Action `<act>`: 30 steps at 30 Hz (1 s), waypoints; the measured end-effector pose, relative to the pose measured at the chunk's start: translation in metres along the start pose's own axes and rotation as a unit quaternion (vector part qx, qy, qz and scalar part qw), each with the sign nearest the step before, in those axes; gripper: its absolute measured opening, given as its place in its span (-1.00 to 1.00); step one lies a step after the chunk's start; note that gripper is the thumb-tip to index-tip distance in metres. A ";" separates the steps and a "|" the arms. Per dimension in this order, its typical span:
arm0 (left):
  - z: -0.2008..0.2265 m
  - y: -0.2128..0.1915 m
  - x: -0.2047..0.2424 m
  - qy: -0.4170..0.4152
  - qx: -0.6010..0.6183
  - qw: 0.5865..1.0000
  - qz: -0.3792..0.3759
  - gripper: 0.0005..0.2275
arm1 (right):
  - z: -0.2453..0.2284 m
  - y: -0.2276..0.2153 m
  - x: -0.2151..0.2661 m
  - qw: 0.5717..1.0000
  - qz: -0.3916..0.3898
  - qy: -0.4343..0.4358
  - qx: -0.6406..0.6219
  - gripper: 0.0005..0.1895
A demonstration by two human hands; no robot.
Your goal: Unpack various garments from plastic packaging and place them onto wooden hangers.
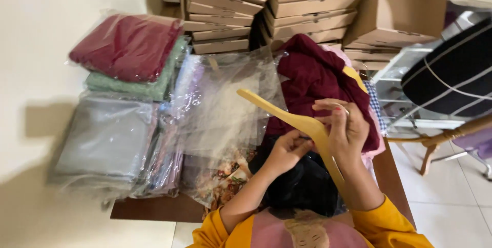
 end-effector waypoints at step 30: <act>0.094 -0.035 -0.104 0.056 -0.109 0.992 0.025 -0.56 | 0.024 -0.275 0.164 0.901 -0.054 0.327 0.281 -0.77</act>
Point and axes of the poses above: each hand's wrist, its own x-axis away from the middle knuckle, its own y-axis out of the palm, z = x × y, the point moved 3 cm from there along -x, towards the middle knuckle, and after that the axes turned 12 degrees about -y, right-handed, at the moved point
